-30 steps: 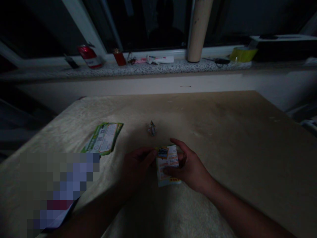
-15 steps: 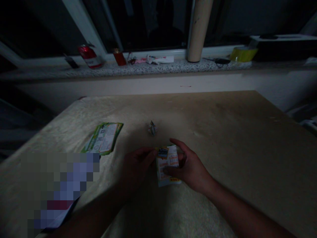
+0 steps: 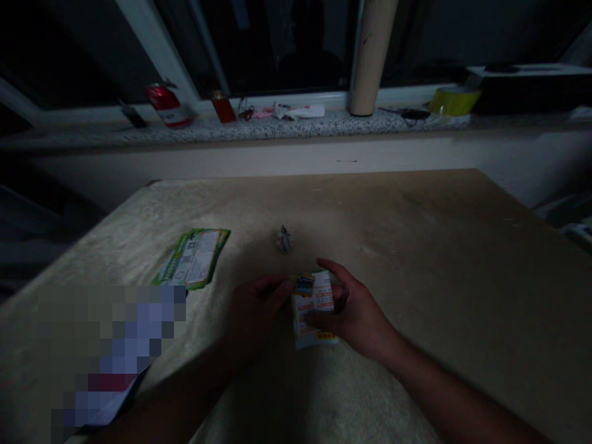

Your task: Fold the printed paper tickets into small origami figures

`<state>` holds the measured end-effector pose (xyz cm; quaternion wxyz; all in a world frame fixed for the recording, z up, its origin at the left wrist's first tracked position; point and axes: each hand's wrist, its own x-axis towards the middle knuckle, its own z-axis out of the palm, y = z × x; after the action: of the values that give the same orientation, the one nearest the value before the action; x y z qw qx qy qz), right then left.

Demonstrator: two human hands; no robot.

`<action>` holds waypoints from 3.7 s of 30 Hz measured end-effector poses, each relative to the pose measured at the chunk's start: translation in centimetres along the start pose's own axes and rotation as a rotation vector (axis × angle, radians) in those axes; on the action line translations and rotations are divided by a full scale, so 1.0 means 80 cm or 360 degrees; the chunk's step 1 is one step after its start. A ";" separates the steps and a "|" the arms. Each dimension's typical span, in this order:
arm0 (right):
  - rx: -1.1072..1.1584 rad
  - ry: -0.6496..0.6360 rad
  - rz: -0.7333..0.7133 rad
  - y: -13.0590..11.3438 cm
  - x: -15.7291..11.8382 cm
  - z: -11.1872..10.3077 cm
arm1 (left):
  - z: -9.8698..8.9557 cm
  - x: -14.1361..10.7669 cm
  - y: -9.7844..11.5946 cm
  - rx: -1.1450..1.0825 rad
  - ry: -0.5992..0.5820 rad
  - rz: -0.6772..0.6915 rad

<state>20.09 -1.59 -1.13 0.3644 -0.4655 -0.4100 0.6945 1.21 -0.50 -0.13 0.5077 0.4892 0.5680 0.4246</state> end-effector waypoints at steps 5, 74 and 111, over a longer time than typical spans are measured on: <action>0.0005 0.0022 -0.0023 -0.002 -0.001 0.002 | 0.000 0.000 0.000 0.0043 0.0023 0.0008; -0.0636 0.0403 -0.0628 0.014 0.004 -0.005 | -0.020 0.015 0.007 0.0299 -0.0248 -0.0182; -0.1813 0.0313 -0.1002 0.010 0.012 -0.005 | -0.013 0.023 0.006 0.0925 -0.0530 0.0013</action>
<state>20.07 -0.95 -2.26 0.2825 -0.5047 -0.7949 0.1833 0.20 1.44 0.15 0.4310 0.6784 0.5728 0.1611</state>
